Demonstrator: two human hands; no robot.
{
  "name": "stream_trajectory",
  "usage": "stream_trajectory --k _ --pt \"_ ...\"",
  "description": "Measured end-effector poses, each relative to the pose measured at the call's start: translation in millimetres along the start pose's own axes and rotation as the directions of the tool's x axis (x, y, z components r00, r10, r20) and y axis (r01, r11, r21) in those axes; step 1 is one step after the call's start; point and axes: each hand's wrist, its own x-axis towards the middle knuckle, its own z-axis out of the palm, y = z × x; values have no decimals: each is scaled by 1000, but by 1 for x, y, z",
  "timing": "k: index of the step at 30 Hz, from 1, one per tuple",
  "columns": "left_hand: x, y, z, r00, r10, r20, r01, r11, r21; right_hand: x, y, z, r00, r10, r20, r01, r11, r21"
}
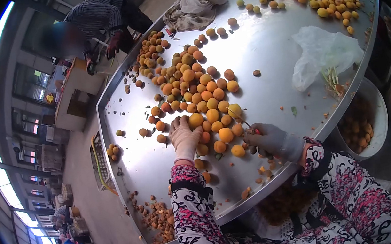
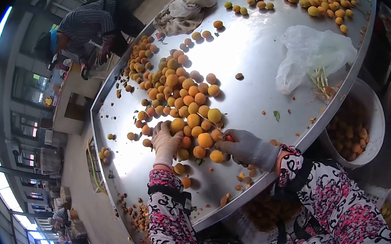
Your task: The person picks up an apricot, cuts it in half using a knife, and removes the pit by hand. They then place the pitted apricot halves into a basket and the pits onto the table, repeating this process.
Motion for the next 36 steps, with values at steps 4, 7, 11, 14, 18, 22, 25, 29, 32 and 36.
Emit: stream_trajectory --k 4,7,11,14,18,22,25,29,32,36 --pt "-2 4 2 999 -46 14 47 997 -67 -6 -1 -1 1000 -20 11 21 998 -66" --pt "-3 4 4 998 -66 9 67 995 -79 -7 2 -3 1000 -13 27 14 999 -43" --pt "-4 2 6 998 -54 -36 47 984 -172 -6 -3 -2 1000 -11 0 11 997 -79" --pt "-9 2 1 996 -58 -71 44 982 -186 -2 -3 -4 1000 -11 -16 10 998 -59" --pt "-48 23 -25 993 110 -47 -120 878 -463 -2 -3 -2 997 -54 -60 52 998 -42" --pt "-106 52 -35 966 258 14 -164 656 -737 -8 -2 10 993 -50 -103 43 997 -69" --pt "-140 70 -44 950 298 -88 -294 770 -566 -14 2 21 1000 13 -18 -12 999 39" --pt "-169 74 -51 961 221 -165 -267 597 -756 -6 31 26 943 22 333 -155 912 379" --pt "-185 74 -64 977 186 -108 -174 389 -904 -25 17 38 893 -28 449 -239 817 525" --pt "-199 79 -69 979 202 -11 -21 46 -999 -32 11 43 877 -69 475 -188 861 473"
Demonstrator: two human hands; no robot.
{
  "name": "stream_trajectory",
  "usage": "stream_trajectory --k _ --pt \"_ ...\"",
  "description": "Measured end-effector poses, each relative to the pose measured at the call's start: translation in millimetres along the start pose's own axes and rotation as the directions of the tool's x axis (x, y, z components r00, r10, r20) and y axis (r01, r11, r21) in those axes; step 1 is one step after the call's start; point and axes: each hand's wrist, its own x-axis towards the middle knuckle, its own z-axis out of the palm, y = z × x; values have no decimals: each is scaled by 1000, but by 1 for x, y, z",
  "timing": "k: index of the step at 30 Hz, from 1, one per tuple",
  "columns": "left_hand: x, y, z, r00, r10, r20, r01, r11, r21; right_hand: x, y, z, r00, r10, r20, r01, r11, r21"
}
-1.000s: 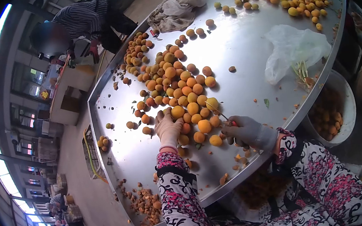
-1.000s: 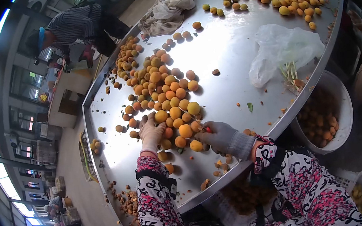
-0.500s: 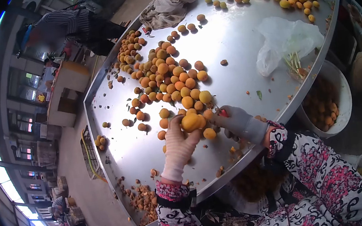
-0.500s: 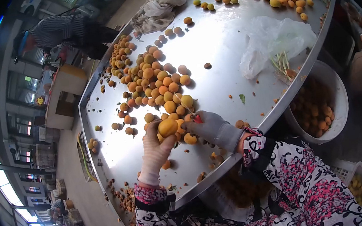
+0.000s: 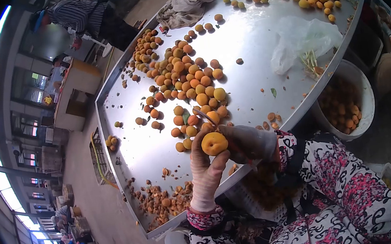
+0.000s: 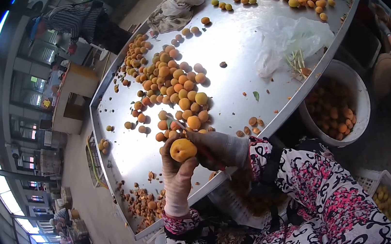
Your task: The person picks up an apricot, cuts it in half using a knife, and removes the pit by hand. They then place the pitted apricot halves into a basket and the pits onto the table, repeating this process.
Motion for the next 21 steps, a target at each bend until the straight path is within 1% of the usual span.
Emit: stream_trajectory --k 1,2,3,4,5,6,8,10,12,14,15,16,18,19,20,21 --pt "-3 -1 2 1000 6 -12 -7 998 -67 2 0 1 998 -18 -59 16 999 -36" --pt "-4 -2 2 1000 13 -25 -16 991 -134 0 -2 -1 998 -16 -59 14 999 -40" --pt "-4 -3 -1 999 15 -29 -19 990 -139 -7 -10 1 970 -144 -196 52 911 -410" --pt "-5 -5 -5 999 -16 -36 11 989 -144 -12 -13 0 913 -305 -270 19 693 -721" --pt "-7 -6 -9 998 -49 -44 42 988 -149 -12 -11 -5 888 -428 -167 159 629 -761" --pt "-10 -6 -13 997 -52 -51 44 987 -154 -20 -17 -2 887 -426 -177 101 552 -828" --pt "-19 -4 -23 982 -164 -91 155 983 -101 -26 -23 -3 905 -386 -178 44 502 -864" --pt "-35 -1 -42 977 -181 -117 178 984 -33 -28 -23 -9 917 -353 -186 16 499 -867" --pt "-58 22 -62 944 -294 -151 311 945 100 -28 -21 -7 926 -329 -187 2 499 -867" --pt "-72 32 -76 953 -255 -166 272 958 90 -32 -20 7 901 -408 -150 21 385 -923" --pt "-74 34 -76 950 -267 -160 281 957 68 -33 -23 15 919 -349 -182 -24 412 -911" --pt "-72 35 -75 950 -273 -150 282 958 44 -32 -20 18 922 -348 -172 -16 409 -913" --pt "-60 25 -66 969 -233 -83 231 972 -36 -34 -13 18 899 -434 -50 171 455 -874" --pt "-50 16 -59 977 -205 -64 202 978 -55 -30 -7 16 855 -517 42 288 405 -868" --pt "-39 6 -52 989 -143 -38 138 982 -127 -32 -4 14 834 -541 106 352 375 -857" --pt "-30 -3 -46 993 -115 -2 113 979 -171 -34 -4 14 834 -539 116 345 347 -872"
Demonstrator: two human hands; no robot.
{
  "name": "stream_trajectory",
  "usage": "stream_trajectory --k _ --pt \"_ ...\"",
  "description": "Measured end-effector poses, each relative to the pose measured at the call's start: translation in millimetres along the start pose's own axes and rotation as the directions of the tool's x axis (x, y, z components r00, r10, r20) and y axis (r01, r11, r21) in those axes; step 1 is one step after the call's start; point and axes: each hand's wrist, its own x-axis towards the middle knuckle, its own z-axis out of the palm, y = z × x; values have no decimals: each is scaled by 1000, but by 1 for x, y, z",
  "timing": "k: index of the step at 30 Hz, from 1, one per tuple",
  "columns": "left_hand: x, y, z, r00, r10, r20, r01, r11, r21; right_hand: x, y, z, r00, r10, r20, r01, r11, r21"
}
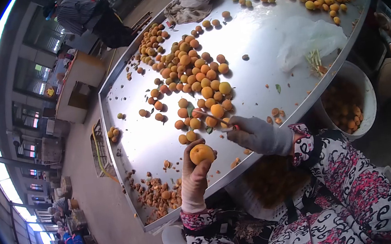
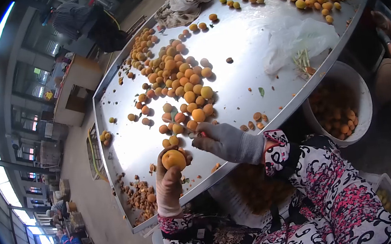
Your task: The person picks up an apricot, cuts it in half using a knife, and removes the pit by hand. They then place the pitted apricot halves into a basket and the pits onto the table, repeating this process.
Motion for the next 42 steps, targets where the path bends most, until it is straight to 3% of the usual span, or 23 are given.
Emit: stream_trajectory --k 3,7,9,15,23,28,29,31,32,33,35,37,39,40,41,42 --pt "21 -19 10 994 65 86 -62 997 -40 -5 6 -4 1000 20 13 -19 998 -61" --pt "28 -21 21 998 59 34 -58 998 -23 -7 9 -7 998 52 43 -46 991 -125" --pt "28 -16 18 995 95 17 -95 995 29 -8 -2 -11 973 189 131 -161 967 -199" --pt "27 -16 3 997 79 22 -79 997 -18 -11 -7 -8 928 305 215 -230 921 -315" --pt "22 -12 1 990 115 -76 -114 993 17 -16 -13 0 923 325 206 -266 926 -268" --pt "21 -16 2 986 155 -65 -141 973 183 -21 9 17 915 347 205 -300 926 -229" --pt "21 -20 6 987 147 -64 -133 974 183 -23 17 26 930 341 137 -305 924 -231" --pt "28 -33 19 975 84 -204 -133 961 -241 -23 19 36 942 328 68 -304 922 -241" --pt "31 -41 20 984 77 -161 -132 921 -365 -22 17 40 949 315 31 -293 912 -287" --pt "32 -45 22 984 79 -161 -133 921 -366 -22 16 42 955 297 -7 -283 901 -330" --pt "34 -47 25 983 -97 -154 -35 731 -681 -20 24 46 959 283 -12 -268 889 -370" --pt "32 -51 23 980 -110 -165 -32 732 -680 -17 23 45 953 301 -23 -278 847 -453" --pt "32 -42 23 991 -104 -78 22 724 -689 -13 15 35 963 270 -7 -248 874 -418" --pt "32 -36 19 1000 -20 6 20 837 -547 -8 11 29 968 251 18 -225 896 -382" --pt "35 -46 9 995 10 -98 -52 901 -431 -4 14 25 956 288 55 -240 876 -419" --pt "34 -40 10 993 72 -94 -99 941 -324 -2 13 20 957 276 85 -216 879 -425"
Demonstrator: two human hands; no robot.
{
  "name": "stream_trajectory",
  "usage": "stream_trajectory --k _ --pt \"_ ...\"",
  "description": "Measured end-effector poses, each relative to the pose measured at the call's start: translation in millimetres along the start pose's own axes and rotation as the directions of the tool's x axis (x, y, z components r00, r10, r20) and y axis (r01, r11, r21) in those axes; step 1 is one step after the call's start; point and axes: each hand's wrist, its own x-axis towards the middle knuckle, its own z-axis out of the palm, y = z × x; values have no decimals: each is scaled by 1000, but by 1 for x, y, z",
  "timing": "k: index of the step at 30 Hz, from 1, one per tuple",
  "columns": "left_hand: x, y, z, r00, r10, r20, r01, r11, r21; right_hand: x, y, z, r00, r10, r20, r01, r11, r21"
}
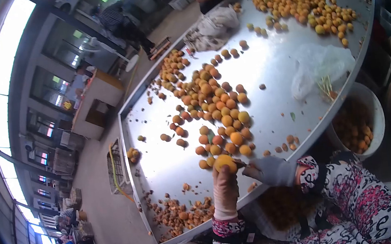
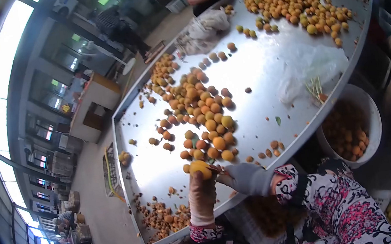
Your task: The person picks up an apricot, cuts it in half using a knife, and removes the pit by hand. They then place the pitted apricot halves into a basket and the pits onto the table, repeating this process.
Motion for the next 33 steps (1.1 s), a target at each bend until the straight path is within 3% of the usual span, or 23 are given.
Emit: stream_trajectory --k 1,3,4,7,10,11,13,15,17,18,19,21,23,25,27,29,31,33 --pt "0 3 5 999 43 19 -45 993 106 -1 0 -2 1000 -9 29 10 1000 -5" --pt "3 -7 21 994 5 -112 -26 982 -187 -5 6 19 997 17 -77 -13 998 57" --pt "-3 2 37 987 -139 -82 105 939 -328 -7 3 26 993 49 -112 -41 997 72" --pt "3 -6 35 989 -110 -99 64 923 -379 -7 5 29 977 -5 -211 32 992 126" --pt "10 -7 17 998 -63 -11 61 987 -150 0 8 10 984 0 -179 20 994 110" --pt "13 -7 8 998 65 18 -67 986 154 0 14 6 992 54 -112 -43 994 98" --pt "2 5 16 993 115 3 -111 957 268 -4 11 -6 983 -171 -61 170 985 -26" --pt "0 14 20 995 93 30 -98 938 332 -6 6 -2 985 -160 -58 160 987 -4" --pt "4 -6 15 992 106 -63 -91 975 202 -8 2 11 992 104 -73 -83 967 240" --pt "5 -15 24 995 73 -71 -66 994 85 -6 5 19 986 77 -146 -36 964 265" --pt "4 -19 30 995 66 -76 -60 995 82 -4 8 26 974 51 -219 10 963 268" --pt "2 -22 38 997 -82 -2 78 958 -276 -1 11 33 966 60 -252 1 972 234" --pt "4 -20 32 994 -108 -31 99 973 -208 -1 14 30 965 46 -260 21 968 249" --pt "10 -18 23 999 -25 -43 27 999 29 -1 12 19 963 32 -269 39 966 257" --pt "7 -13 21 997 -1 -76 8 995 103 -3 8 11 983 115 -142 -90 981 172" --pt "2 -5 34 970 148 -191 -94 960 263 -4 7 15 984 118 -134 -93 979 183" --pt "6 -12 33 961 167 -220 -93 945 314 -4 14 30 971 68 -231 -31 986 162" --pt "7 -25 35 981 -65 -183 32 984 -176 -4 22 44 961 99 -259 -62 987 146"
